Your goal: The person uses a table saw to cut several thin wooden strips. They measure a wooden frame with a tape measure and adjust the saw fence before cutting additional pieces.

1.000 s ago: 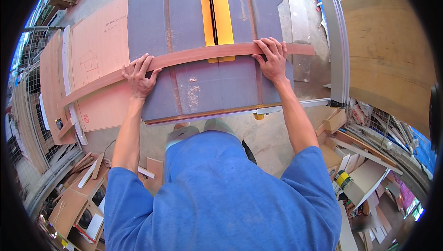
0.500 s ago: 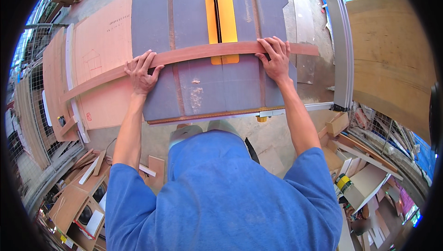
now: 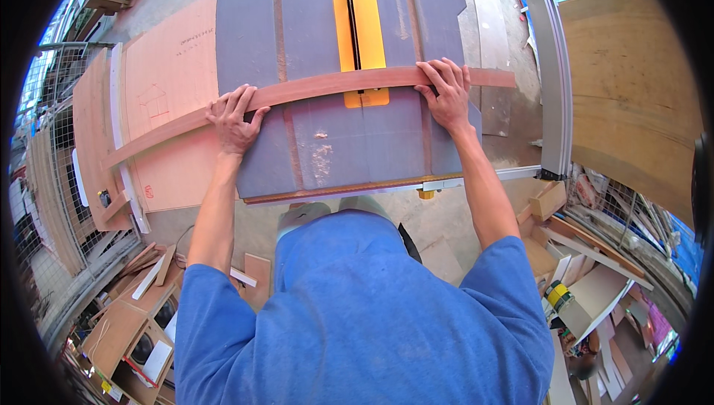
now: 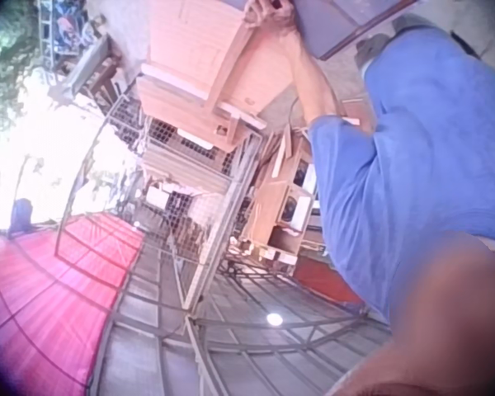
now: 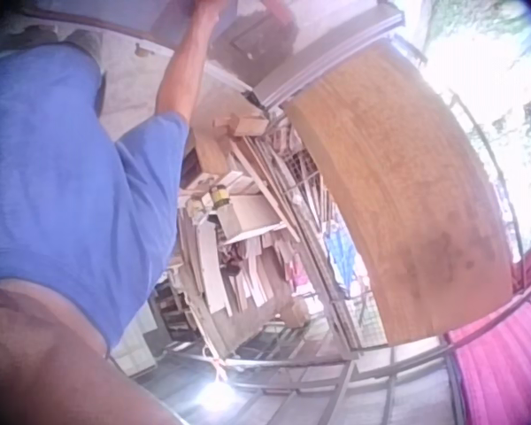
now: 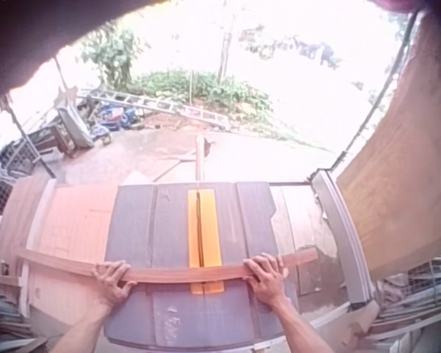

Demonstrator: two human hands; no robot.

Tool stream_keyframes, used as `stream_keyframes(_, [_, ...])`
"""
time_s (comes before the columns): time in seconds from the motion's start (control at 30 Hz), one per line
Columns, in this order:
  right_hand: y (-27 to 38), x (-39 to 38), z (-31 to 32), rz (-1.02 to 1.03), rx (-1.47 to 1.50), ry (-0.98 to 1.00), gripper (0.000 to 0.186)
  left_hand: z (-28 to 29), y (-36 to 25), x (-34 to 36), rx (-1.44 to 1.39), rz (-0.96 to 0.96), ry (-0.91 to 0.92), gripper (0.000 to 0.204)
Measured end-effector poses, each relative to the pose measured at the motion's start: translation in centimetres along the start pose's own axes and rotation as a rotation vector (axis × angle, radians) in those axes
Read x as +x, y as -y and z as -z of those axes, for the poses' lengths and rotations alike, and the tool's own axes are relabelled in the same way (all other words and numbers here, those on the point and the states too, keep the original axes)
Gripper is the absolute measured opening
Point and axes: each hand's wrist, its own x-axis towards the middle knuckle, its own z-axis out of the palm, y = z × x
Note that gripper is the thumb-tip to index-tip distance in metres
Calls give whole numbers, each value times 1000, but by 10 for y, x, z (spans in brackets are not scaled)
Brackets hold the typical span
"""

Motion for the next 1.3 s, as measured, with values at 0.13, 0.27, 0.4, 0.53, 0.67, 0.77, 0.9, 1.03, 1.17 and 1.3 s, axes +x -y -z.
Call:
stream_keyframes(0.13, [-2, 3, -1, 1, -2, 1, 50, -3, 0, 2, -17, 5, -12, 54])
stream_keyframes(0.27, [-4, 3, -3, 4, -10, 1, 49, -4, 2, 3, -32, 12, -17, 55])
stream_keyframes(0.4, [-5, 5, -5, 5, -8, -3, 49, -4, 3, 7, -27, 11, -11, 55])
stream_keyframes(0.53, [-5, 6, -5, 1, -7, -1, 49, -4, 4, 8, -43, 1, -13, 55])
stream_keyframes(0.67, [-4, 8, -4, 5, -10, -7, 49, -5, 6, 10, -41, -6, -7, 55])
stream_keyframes(0.77, [-3, 10, -3, -1, 0, -13, 50, -4, 6, 12, -27, 1, 2, 55])
stream_keyframes(0.9, [-3, 12, -3, -3, 0, -12, 50, -4, 5, 14, -20, 11, 7, 55])
stream_keyframes(1.03, [-3, 14, -3, -5, 1, -15, 50, -3, 5, 16, -34, 21, 11, 55])
stream_keyframes(1.17, [-2, 16, -2, -4, 11, -14, 50, -3, 5, 17, -48, 27, 11, 55])
stream_keyframes(1.3, [-1, 19, -1, -1, 5, -18, 50, -4, 5, 18, -44, 22, 6, 55])
